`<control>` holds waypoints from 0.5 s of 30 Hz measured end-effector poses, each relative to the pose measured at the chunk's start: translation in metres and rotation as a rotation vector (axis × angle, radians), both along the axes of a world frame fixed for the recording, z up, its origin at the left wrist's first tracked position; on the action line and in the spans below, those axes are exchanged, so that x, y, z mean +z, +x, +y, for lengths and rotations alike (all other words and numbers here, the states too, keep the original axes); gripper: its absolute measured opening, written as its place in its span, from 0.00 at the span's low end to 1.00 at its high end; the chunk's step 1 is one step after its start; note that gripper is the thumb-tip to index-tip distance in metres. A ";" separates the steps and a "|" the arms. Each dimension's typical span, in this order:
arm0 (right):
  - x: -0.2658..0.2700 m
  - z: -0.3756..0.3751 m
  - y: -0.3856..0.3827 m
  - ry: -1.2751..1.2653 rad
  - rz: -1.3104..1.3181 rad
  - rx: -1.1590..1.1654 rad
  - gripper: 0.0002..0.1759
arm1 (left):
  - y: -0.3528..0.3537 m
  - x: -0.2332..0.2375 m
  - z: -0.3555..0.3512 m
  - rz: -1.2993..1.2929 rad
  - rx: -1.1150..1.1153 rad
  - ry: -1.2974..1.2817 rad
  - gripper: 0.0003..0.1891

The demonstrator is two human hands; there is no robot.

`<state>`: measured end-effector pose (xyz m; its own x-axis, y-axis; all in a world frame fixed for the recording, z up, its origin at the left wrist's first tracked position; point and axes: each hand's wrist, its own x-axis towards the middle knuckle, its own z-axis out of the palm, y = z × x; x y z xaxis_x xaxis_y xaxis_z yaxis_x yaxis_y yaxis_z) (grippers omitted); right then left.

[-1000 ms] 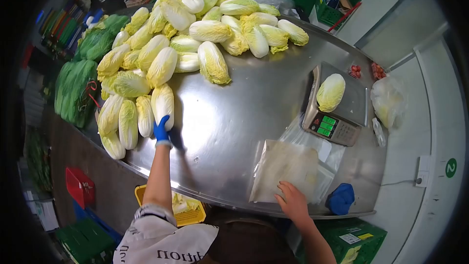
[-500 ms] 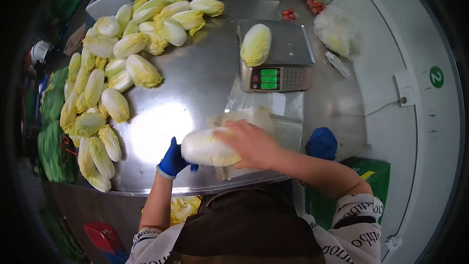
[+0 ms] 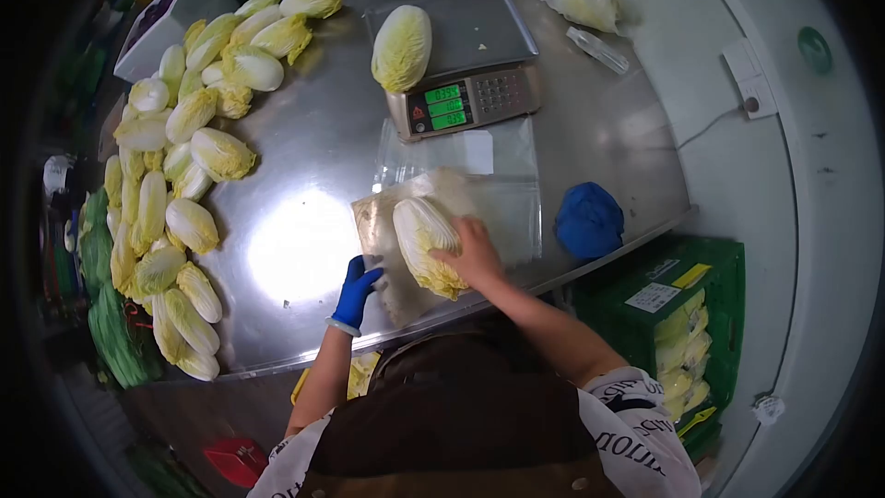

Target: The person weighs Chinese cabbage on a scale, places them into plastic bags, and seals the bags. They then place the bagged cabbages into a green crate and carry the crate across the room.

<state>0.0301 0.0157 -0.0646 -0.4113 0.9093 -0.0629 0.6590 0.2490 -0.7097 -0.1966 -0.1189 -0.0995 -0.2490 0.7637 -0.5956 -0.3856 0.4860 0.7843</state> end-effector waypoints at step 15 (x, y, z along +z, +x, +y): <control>-0.044 0.004 -0.009 -0.801 0.428 -0.215 0.52 | 0.108 0.018 0.041 0.365 0.010 0.140 0.35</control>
